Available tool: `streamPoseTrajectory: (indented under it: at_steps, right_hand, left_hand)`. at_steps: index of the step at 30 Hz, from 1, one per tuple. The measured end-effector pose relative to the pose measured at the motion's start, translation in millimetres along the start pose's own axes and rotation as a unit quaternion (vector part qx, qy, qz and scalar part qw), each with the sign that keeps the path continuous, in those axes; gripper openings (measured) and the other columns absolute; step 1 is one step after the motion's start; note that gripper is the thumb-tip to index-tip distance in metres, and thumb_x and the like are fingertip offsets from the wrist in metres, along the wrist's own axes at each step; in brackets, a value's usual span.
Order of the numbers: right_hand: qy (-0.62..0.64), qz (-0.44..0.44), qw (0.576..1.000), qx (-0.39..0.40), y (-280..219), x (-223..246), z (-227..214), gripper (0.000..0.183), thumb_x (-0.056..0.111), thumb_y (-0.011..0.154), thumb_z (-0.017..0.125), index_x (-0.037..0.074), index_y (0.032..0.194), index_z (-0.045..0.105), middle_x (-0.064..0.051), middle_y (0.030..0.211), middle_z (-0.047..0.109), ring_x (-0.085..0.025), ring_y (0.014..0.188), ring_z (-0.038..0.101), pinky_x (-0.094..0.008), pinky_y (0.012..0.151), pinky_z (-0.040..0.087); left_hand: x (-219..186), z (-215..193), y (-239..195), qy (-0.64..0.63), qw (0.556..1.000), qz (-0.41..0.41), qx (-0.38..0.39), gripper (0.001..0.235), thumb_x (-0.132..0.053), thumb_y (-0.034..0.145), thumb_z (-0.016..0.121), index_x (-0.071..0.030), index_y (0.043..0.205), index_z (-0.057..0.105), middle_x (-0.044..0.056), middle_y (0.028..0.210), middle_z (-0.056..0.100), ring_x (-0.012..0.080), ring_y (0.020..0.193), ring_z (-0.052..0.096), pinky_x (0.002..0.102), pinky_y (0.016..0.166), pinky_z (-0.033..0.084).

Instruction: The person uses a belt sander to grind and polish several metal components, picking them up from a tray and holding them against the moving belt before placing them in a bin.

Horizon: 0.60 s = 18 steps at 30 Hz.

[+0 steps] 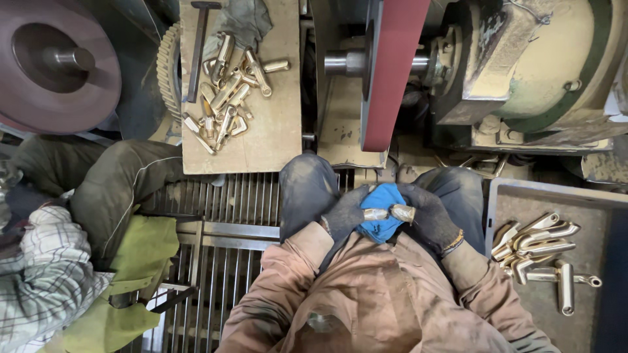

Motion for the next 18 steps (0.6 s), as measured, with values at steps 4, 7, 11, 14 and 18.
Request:
streamPoseTrajectory:
  at_steps: [4,7,11,14,18]
  right_hand:
    - [-0.171,-0.027,0.985,-0.019,1.4,15.6,-0.9,0.042,0.018,0.087,0.075,0.004,0.125,0.067,-0.010,0.112,0.073,-0.017,0.101,0.071,-0.032,0.090,0.057]
    - [-0.094,0.003,0.995,-0.021,2.8,17.8,0.6,0.042,0.016,0.087,0.075,0.003,0.126,0.067,-0.009,0.113,0.072,-0.016,0.103,0.069,-0.032,0.091,0.057]
    - [-0.060,0.030,0.997,-0.040,5.8,14.9,-3.7,0.041,0.010,0.088,0.075,0.000,0.128,0.066,-0.011,0.115,0.073,-0.016,0.103,0.069,-0.033,0.091,0.056]
    - [0.207,0.164,0.962,-0.071,-2.9,-16.9,-1.3,0.040,0.006,0.091,0.066,-0.001,0.131,0.063,-0.011,0.111,0.073,-0.017,0.091,0.069,-0.034,0.078,0.060]
    - [0.191,0.138,0.970,-0.061,-2.6,-16.0,-1.1,0.038,0.002,0.094,0.063,-0.004,0.131,0.062,-0.012,0.110,0.073,-0.016,0.087,0.068,-0.031,0.076,0.059]
  left_hand:
    - [-7.0,-10.1,-0.9,0.080,0.996,-0.003,-0.043,0.058,-0.026,0.077,0.088,0.004,0.121,0.064,0.014,0.106,0.074,0.0198,0.097,0.071,0.034,0.087,0.059]
    - [-17.7,-11.5,-3.6,0.021,0.997,0.049,-0.054,0.056,-0.022,0.078,0.088,0.004,0.122,0.064,0.012,0.109,0.074,0.0188,0.099,0.070,0.032,0.089,0.058]
    - [-21.7,-19.0,-7.8,0.074,0.993,0.056,-0.073,0.058,-0.018,0.075,0.088,0.003,0.124,0.064,0.010,0.108,0.074,0.0169,0.095,0.072,0.029,0.086,0.059]
    - [-23.1,-49.5,-22.5,0.002,0.988,0.052,-0.143,0.054,-0.016,0.079,0.087,0.002,0.125,0.063,0.009,0.110,0.074,0.0156,0.097,0.070,0.029,0.087,0.059]
    - [-71.3,-111.2,-69.0,-0.006,0.946,0.166,-0.280,0.048,-0.014,0.081,0.088,0.001,0.119,0.065,0.010,0.109,0.070,0.0177,0.097,0.070,0.031,0.085,0.060]
Point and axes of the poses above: each hand's wrist, its own y-axis towards the middle knuckle, its own z-axis out of the palm, x = y × z, the point moved 10 cm from there along y, towards the middle knuckle
